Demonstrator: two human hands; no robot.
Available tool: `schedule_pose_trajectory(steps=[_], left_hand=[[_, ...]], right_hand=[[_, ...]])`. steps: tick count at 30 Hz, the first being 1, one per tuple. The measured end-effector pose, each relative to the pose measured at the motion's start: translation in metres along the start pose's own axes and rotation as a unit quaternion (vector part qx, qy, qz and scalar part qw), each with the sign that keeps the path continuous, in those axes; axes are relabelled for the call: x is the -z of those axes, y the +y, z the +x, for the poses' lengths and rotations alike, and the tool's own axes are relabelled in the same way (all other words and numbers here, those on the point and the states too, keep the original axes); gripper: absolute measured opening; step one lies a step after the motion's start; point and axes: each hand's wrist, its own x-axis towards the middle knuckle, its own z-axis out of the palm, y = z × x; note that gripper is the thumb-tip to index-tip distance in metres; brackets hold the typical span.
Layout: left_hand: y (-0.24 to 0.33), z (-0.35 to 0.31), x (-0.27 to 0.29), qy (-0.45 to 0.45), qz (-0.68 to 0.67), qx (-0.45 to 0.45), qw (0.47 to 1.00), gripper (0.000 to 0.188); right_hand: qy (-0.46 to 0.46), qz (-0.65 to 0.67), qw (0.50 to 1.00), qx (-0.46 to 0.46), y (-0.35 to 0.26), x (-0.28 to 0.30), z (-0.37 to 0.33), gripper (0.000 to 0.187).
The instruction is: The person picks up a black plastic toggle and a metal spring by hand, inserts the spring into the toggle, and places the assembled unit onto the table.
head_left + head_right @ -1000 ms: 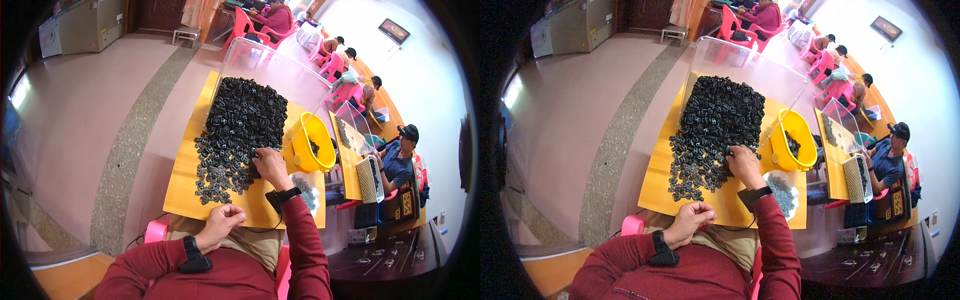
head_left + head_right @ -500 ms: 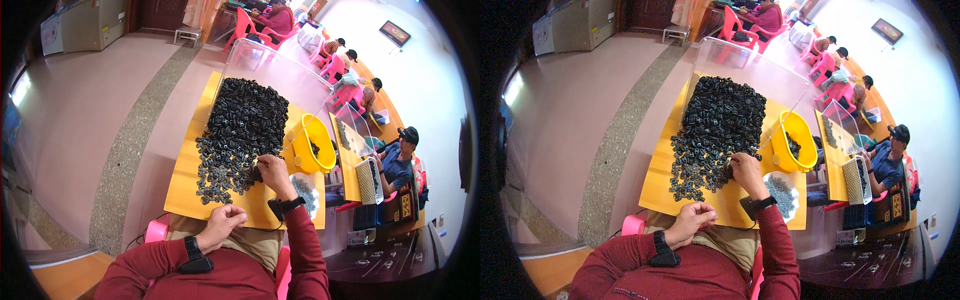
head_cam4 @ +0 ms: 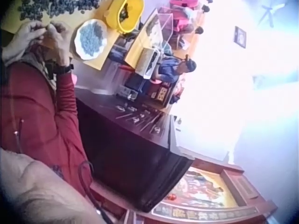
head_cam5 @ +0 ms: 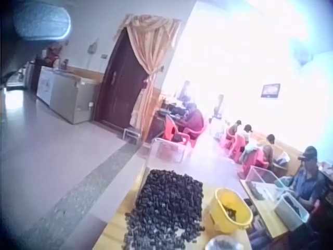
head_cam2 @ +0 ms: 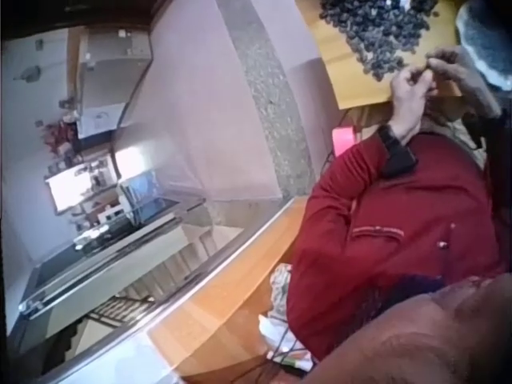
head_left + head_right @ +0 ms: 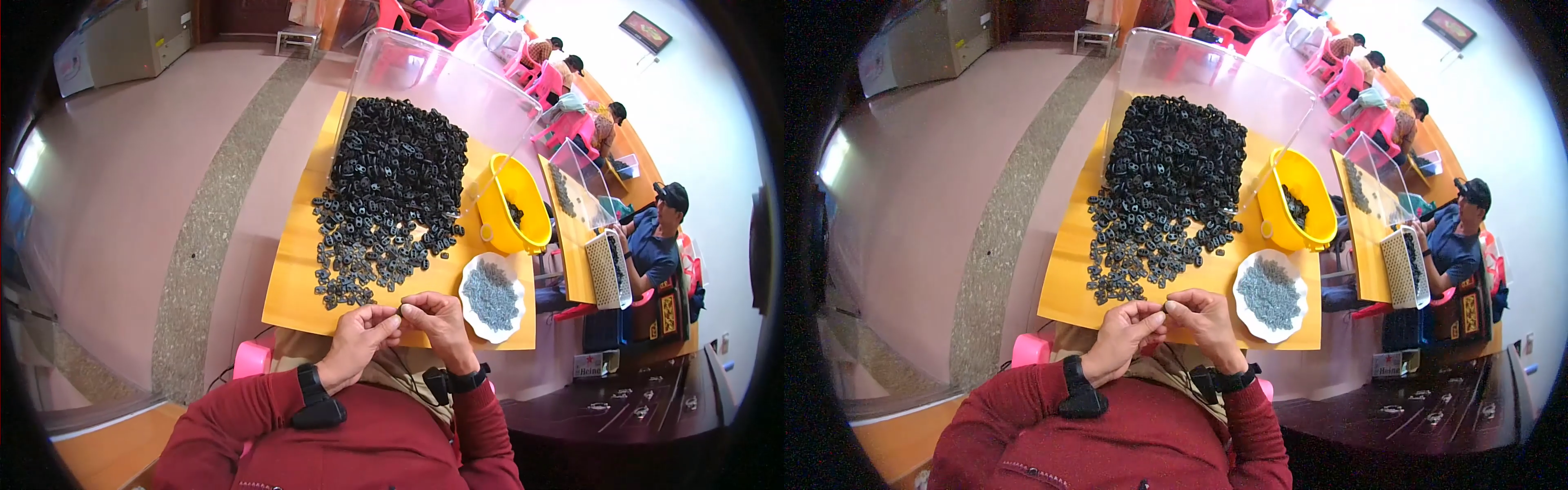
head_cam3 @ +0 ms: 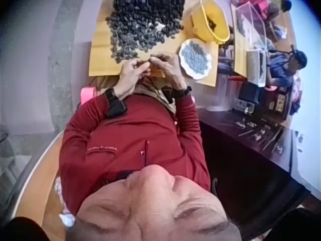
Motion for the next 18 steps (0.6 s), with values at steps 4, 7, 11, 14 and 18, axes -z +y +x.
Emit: schedule_pose_trajectory(steps=[4,7,11,14,18], left_hand=[[-0.006,0.003,0.005,0.001,0.008,-0.002,1.0,0.018],[-0.004,0.002,0.005,0.001,-0.002,0.007,1.0,0.017],[0.0,0.0,0.003,-0.002,-0.015,0.023,1.0,0.016],[-0.001,0.0,0.004,-0.009,-0.014,0.025,1.0,0.016],[-0.002,0.001,0.005,-0.013,-0.007,0.027,1.0,0.016]], right_hand=[[-0.013,-0.013,1.0,0.001,0.008,0.0,-0.003,0.016],[-0.015,0.042,0.998,-0.039,0.012,-0.001,-0.005,0.017],[-0.045,0.152,0.985,-0.061,0.021,0.005,-0.008,0.02],[-0.062,0.182,0.98,-0.061,0.029,0.009,-0.01,0.021],[-0.066,0.194,0.977,-0.06,0.035,0.011,-0.011,0.022]])
